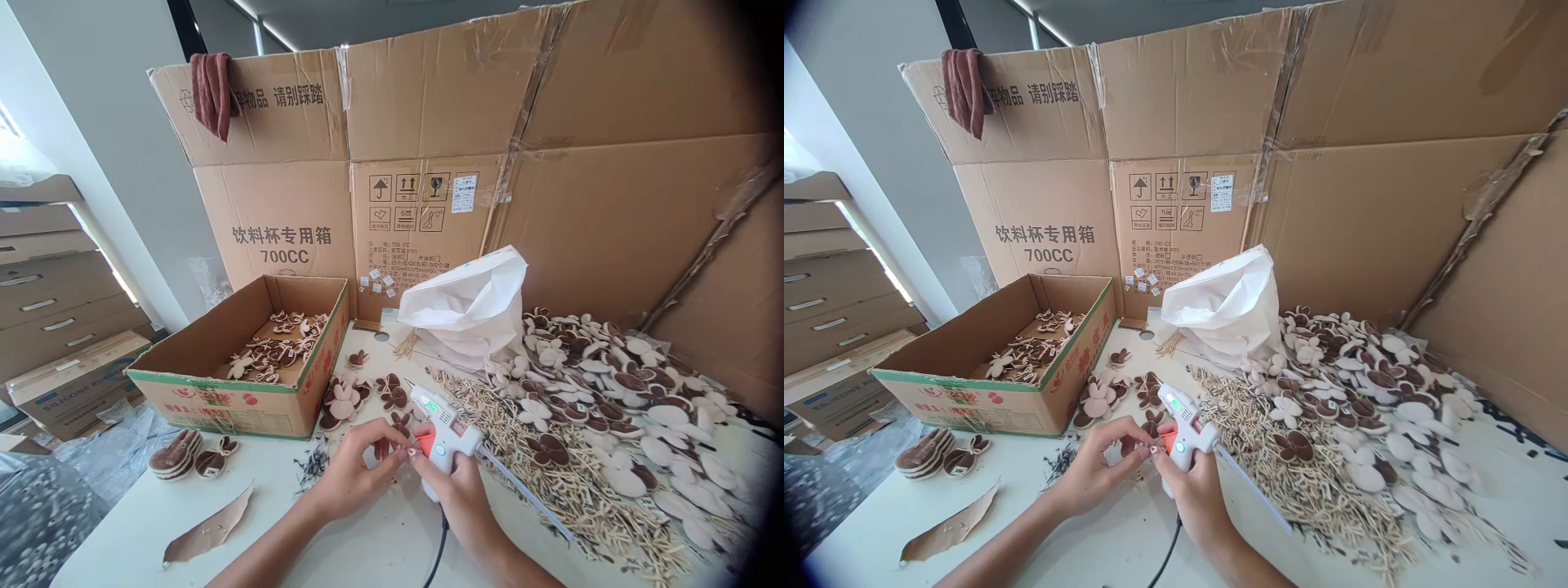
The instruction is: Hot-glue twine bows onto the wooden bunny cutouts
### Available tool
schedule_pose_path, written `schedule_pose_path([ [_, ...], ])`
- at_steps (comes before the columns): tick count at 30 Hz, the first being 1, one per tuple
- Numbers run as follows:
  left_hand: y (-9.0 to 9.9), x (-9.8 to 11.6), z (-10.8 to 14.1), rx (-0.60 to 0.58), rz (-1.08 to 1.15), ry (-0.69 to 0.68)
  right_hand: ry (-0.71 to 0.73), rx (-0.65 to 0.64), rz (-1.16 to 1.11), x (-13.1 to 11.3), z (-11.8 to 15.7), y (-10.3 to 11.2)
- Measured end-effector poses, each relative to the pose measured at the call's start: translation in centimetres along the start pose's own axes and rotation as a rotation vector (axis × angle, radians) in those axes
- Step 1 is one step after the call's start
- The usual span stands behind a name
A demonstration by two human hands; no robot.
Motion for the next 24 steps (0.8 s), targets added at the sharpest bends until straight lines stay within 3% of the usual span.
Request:
schedule_pose_path([
  [11, 0.6, -1.0, 0.0, 0.071, -0.035, 0.057, -0.045, -0.003, -0.04, 0.4, -0.1, -0.2],
  [24, 0.5, -1.7, -0.1, 0.051, 0.0, 0.095, -0.066, 0.028, -0.039, 0.4, -0.2, 0.0],
])
Point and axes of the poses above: each hand's wrist, its own z-axis away from the middle knuckle, its own y-axis out of the back of the hand, x = y × z, the point moved 9 cm from there along -z, towards the middle knuckle, and after that the axes turned 2 degrees about -y, right-handed, at the moved point
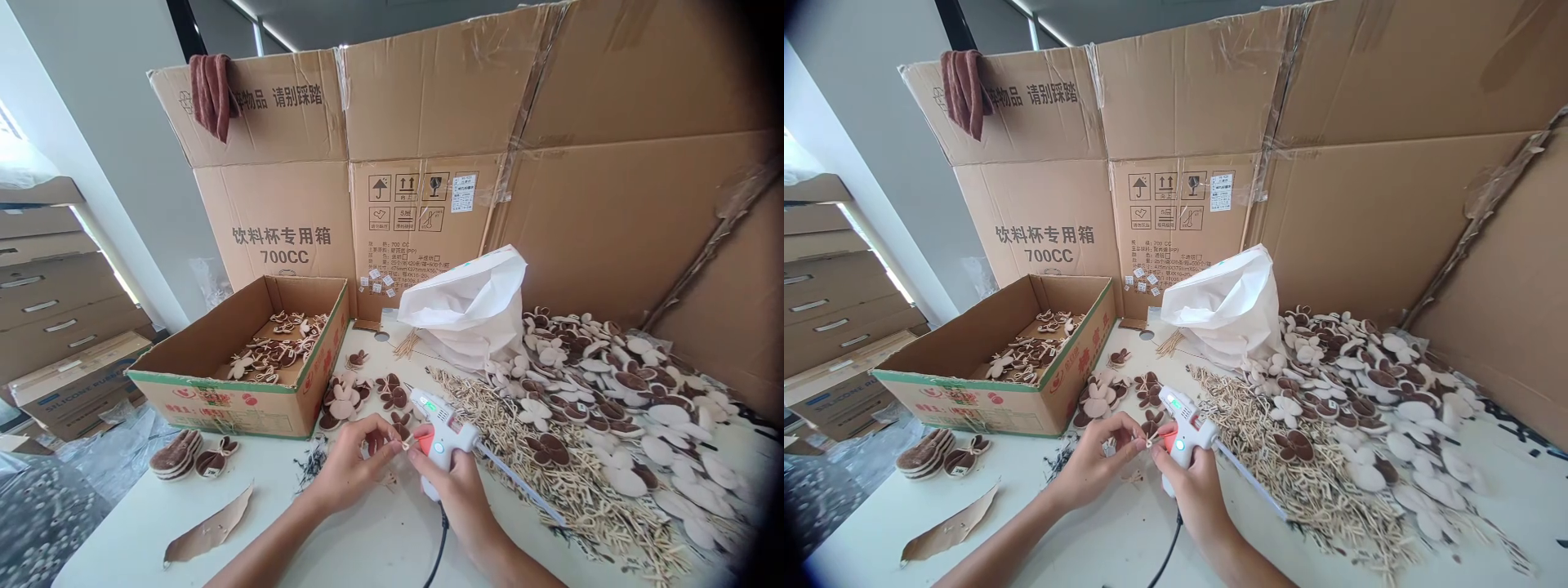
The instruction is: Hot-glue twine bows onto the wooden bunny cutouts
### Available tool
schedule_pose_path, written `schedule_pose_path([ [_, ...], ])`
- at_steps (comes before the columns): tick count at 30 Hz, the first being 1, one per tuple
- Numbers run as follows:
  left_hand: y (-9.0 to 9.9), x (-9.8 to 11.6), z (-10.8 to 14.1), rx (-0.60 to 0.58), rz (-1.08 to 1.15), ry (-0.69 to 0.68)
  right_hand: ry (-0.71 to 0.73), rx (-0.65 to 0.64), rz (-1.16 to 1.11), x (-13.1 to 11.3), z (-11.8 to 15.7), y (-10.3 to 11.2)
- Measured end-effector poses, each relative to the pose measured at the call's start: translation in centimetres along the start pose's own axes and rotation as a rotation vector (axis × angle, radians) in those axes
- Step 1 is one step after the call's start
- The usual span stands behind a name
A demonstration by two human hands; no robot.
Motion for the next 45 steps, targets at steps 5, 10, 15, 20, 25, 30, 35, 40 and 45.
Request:
schedule_pose_path([
  [5, -0.7, 0.0, 0.0, -0.05, 0.028, 0.02, -0.044, 0.023, -0.036, 0.5, -0.2, 0.3],
  [10, -0.7, 0.2, 0.0, -0.051, 0.071, 0.025, 0.028, 0.009, -0.022, -0.5, 0.1, 0.1],
  [15, -0.7, 0.2, 0.0, -0.057, 0.068, 0.016, 0.047, -0.031, -0.024, -0.8, 0.2, -0.3],
  [20, -0.8, -0.1, 0.1, -0.065, 0.076, 0.019, 0.069, -0.025, -0.018, -1.0, 0.2, -0.2],
  [25, -1.0, 0.0, 0.1, -0.084, 0.1, 0.017, 0.076, -0.026, -0.021, -1.2, 0.2, -0.3],
  [30, -1.2, 0.2, 0.2, -0.112, 0.141, 0.024, 0.019, -0.044, -0.018, -0.6, 0.0, -0.3],
  [35, -1.2, -0.2, 0.2, -0.123, 0.203, 0.06, -0.015, -0.056, -0.035, -0.2, 0.0, -0.4],
  [40, -0.8, -0.3, 0.2, -0.093, 0.244, 0.072, -0.02, -0.047, -0.047, -0.4, 0.1, -0.4],
  [45, -0.6, -0.1, 0.2, -0.085, 0.27, 0.056, -0.027, -0.056, -0.058, -0.4, 0.3, -0.6],
])
Point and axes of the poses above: each hand's wrist, its own z-axis away from the middle knuckle, its own y-axis out of the back of the hand, x = y × z, the point moved 9 cm from there along -z, towards the middle knuckle, and after that the axes turned 2 degrees about -y, right-handed, at the moved point
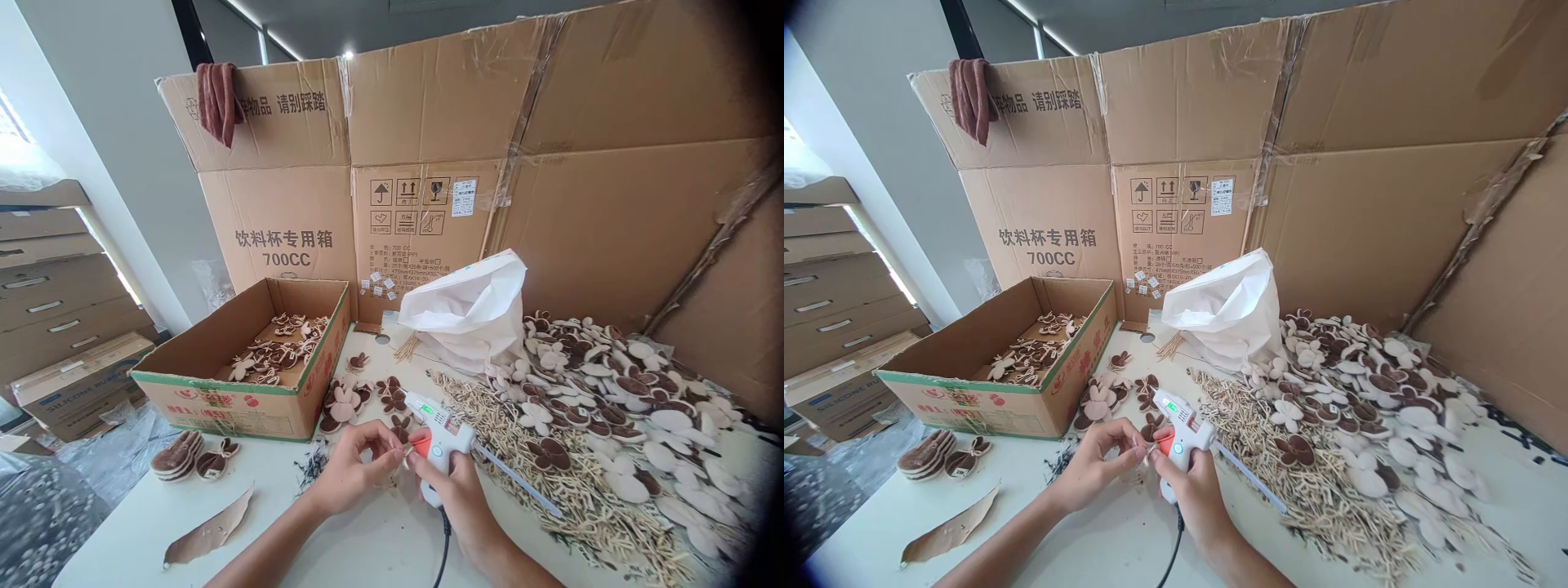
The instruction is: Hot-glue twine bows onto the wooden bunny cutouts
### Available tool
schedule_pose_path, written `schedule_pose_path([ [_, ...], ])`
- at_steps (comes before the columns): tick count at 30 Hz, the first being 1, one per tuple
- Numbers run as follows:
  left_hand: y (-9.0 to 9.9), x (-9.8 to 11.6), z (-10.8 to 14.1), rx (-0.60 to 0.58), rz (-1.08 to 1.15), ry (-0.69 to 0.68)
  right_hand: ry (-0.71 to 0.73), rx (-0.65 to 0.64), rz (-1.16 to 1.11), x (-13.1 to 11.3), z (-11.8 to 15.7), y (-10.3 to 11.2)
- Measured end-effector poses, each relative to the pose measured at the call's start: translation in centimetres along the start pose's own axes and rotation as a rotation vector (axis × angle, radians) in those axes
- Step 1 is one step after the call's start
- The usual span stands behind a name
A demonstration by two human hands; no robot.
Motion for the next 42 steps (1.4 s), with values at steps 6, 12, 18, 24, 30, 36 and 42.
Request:
schedule_pose_path([
  [6, -0.18, 0.17, 0.03, -0.032, 0.029, -0.01, -0.021, -0.031, 0.001, 0.41, -0.04, -0.2],
  [12, -0.26, 0.36, 0.11, -0.034, -0.012, -0.026, -0.04, -0.045, 0.011, 0.6, -0.08, -0.26],
  [18, -0.41, 0.18, 0.19, -0.033, -0.031, -0.017, -0.017, -0.049, 0.032, 0.54, -0.2, -0.23],
  [24, -0.54, -0.11, -0.01, -0.045, -0.022, -0.019, 0.006, -0.024, 0.031, 0.38, -0.34, 0.04],
  [30, -0.7, -0.48, 0.08, -0.064, -0.032, -0.009, 0.025, -0.036, 0.032, -0.01, -0.43, -0.02],
  [36, -0.58, -0.46, 0.05, -0.07, -0.02, -0.009, 0.022, -0.017, 0.012, -0.23, -0.39, -0.02],
  [42, -0.76, -0.27, 0.07, -0.099, -0.006, -0.018, -0.015, -0.1, 0.027, 0.13, -0.8, -0.2],
])
Point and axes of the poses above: each hand's wrist, its own z-axis away from the middle knuckle, its own y-axis out of the back of the hand, x = y × z, the point moved 9 cm from there along -z, towards the middle knuckle, and after that the axes turned 2 degrees about -y, right-handed, at the moved point
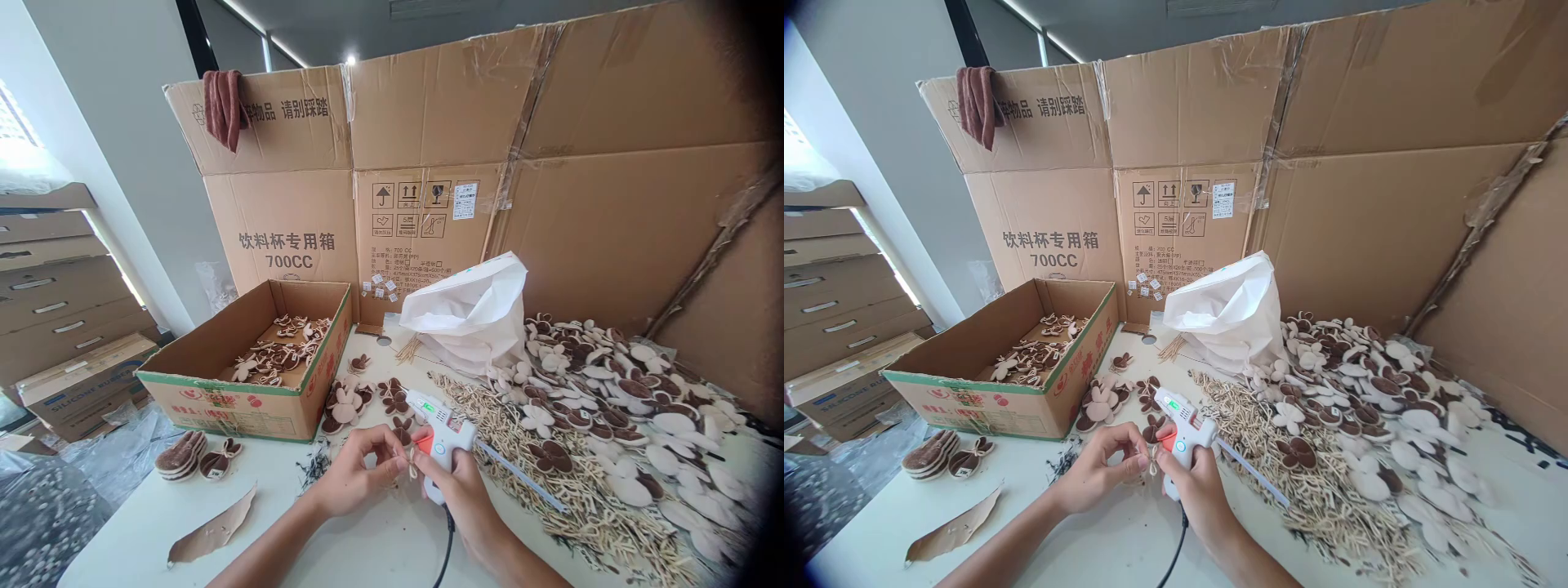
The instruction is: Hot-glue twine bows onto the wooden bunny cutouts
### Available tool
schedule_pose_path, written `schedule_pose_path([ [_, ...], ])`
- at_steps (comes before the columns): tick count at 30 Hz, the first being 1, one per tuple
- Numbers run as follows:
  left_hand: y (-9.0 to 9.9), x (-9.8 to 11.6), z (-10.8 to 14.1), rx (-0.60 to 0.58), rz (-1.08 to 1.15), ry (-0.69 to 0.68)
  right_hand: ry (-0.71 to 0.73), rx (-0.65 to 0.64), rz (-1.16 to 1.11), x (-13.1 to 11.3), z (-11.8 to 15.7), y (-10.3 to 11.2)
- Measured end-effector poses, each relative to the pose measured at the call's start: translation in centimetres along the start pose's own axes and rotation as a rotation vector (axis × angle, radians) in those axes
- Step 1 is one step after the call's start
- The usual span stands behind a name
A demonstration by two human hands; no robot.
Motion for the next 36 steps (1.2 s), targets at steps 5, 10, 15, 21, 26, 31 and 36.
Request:
schedule_pose_path([
  [5, 0.2, 0.4, 0.0, 0.031, -0.044, -0.031, -0.035, -0.054, 0.004, 0.3, -0.2, 0.0],
  [10, 0.4, 0.5, 0.0, 0.064, -0.09, -0.044, -0.039, -0.063, -0.026, 0.2, 0.2, -0.4],
  [15, 0.6, 0.7, 0.1, 0.094, -0.118, -0.056, 0.008, -0.029, -0.06, -0.4, 0.5, -0.7],
  [21, 0.6, 0.7, 0.1, 0.107, -0.153, -0.056, 0.015, -0.016, -0.078, -0.5, 0.4, -0.7],
  [26, 0.3, 0.9, 0.1, 0.095, -0.196, -0.069, 0.007, 0.016, -0.047, -0.4, 0.3, -0.4],
  [31, 0.0, 1.1, 0.1, 0.067, -0.187, -0.081, -0.007, 0.05, -0.023, -0.2, 0.4, -0.2],
  [36, -0.2, 1.2, 0.1, 0.046, -0.157, -0.079, 0.005, 0.069, -0.008, -0.3, 0.5, -0.1],
])
Point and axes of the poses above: each hand's wrist, its own z-axis away from the middle knuckle, its own y-axis out of the back of the hand, x = y × z, the point moved 9 cm from there along -z, towards the middle knuckle, and after that the axes turned 2 degrees about -y, right-handed, at the moved point
